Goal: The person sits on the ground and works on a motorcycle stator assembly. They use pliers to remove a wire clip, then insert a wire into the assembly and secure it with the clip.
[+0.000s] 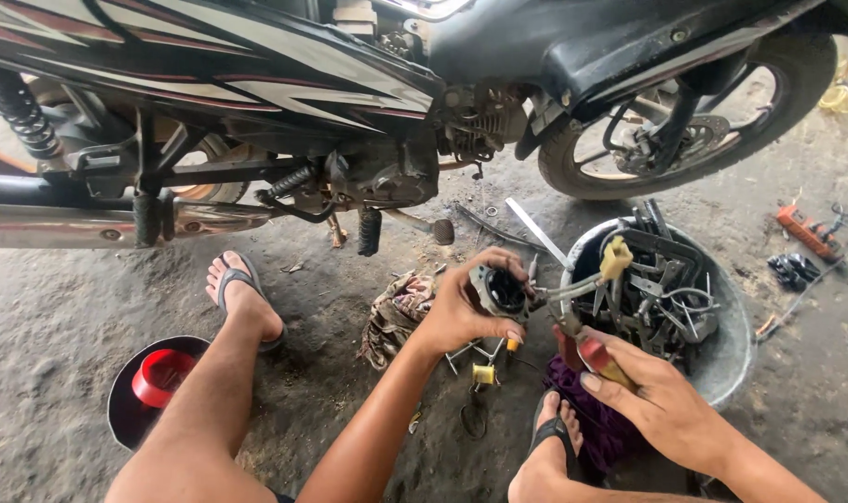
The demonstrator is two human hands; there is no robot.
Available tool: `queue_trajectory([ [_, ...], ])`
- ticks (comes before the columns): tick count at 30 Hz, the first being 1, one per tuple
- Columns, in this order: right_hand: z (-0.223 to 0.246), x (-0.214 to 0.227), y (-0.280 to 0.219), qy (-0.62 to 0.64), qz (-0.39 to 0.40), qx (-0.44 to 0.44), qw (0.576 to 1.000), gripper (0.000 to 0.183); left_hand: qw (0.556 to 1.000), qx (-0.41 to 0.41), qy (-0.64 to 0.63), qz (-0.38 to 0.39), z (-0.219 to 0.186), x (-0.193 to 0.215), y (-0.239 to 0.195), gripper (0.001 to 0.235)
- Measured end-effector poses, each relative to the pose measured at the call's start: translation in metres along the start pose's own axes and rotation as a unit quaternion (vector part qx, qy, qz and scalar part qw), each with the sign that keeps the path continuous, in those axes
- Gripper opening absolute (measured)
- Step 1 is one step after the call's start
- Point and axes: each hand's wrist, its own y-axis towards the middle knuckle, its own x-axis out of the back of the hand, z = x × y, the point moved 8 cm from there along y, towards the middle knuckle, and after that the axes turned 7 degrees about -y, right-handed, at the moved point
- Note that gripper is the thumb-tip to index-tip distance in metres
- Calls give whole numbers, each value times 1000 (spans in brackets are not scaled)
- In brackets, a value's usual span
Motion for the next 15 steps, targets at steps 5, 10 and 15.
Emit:
queue_trajectory([
  [5,11,2,-4,-15,-19,56,998,33,999,2,29,26,7,-13,-1,61],
  [10,0,-1,-8,126,45,-82,988,62,998,11,51,38,7,-22,-3,61],
  [15,-2,-3,-9,198,65,-84,974,39,999,24,7,38,8,-24,-3,58],
])
